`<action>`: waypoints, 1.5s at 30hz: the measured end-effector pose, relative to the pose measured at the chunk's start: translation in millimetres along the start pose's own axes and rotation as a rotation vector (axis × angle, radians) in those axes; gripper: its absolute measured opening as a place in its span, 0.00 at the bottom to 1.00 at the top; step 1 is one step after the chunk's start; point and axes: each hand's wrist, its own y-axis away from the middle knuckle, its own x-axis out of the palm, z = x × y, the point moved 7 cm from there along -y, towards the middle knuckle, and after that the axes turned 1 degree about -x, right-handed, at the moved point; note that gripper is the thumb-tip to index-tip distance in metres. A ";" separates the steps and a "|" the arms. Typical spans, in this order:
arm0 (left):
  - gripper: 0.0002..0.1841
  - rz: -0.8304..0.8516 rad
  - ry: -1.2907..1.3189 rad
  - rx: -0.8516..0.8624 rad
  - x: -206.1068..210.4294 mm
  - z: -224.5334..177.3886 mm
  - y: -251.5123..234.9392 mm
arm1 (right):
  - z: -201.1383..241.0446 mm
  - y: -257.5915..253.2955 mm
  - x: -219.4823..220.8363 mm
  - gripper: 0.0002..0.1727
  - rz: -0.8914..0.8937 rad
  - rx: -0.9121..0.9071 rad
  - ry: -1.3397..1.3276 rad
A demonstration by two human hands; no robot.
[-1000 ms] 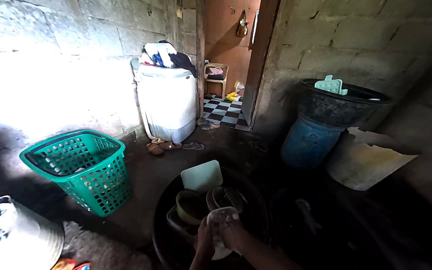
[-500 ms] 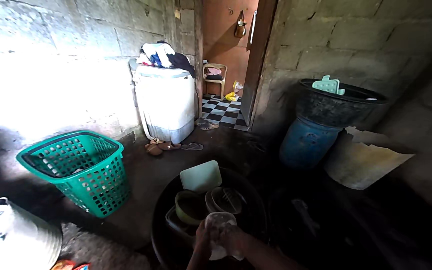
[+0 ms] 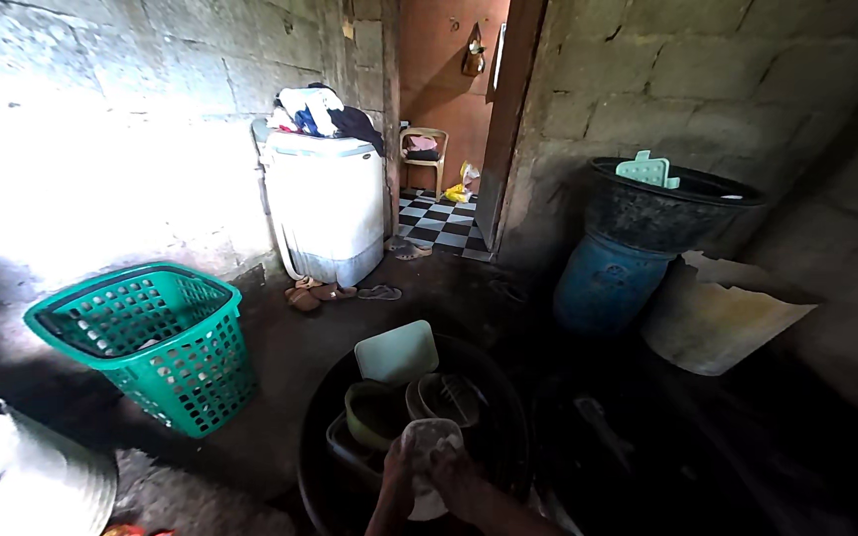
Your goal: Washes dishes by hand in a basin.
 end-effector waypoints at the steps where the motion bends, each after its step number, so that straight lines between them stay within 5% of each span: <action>1: 0.24 0.000 -0.021 0.000 1.1 -0.2 -0.4 | 2.5 1.8 -2.9 0.24 -0.011 0.025 -0.033; 6: 0.28 0.032 0.130 0.008 16.9 15.0 5.2 | 6.5 2.0 -18.0 0.24 -0.216 0.169 -0.457; 9: 0.26 -0.044 0.137 -0.022 7.4 19.8 1.6 | 11.0 -3.0 -14.1 0.22 -0.205 0.065 -0.593; 14: 0.26 -0.060 0.077 -0.133 3.8 25.9 -0.4 | 4.9 -3.5 13.6 0.30 0.155 -0.002 -0.098; 20: 0.28 -0.055 0.016 -0.121 11.1 24.7 3.3 | 2.9 1.9 26.7 0.25 -0.240 0.081 -0.163; 24: 0.25 -0.031 0.062 -0.122 10.7 23.9 1.0 | 13.3 -0.4 12.0 0.16 -0.212 -0.051 -0.217; 29: 0.25 -0.100 -0.001 -0.111 -1.6 26.7 -1.7 | 14.6 10.7 12.2 0.22 -0.023 -0.094 -0.081; 35: 0.24 -0.128 -0.049 -0.026 1.1 8.8 -3.0 | 14.8 0.5 5.9 0.19 -0.323 0.004 -0.020; 38: 0.20 -0.061 0.081 0.018 9.9 4.5 7.2 | 21.3 -0.8 -14.2 0.19 -0.142 0.096 -0.163; 42: 0.22 -0.094 0.115 0.020 6.4 8.6 7.2 | 17.5 -2.5 -15.0 0.21 -0.223 0.035 -0.493; 45: 0.21 -0.133 0.055 -0.047 -1.0 13.2 4.8 | 17.7 -2.7 -4.9 0.27 0.016 -0.014 -0.289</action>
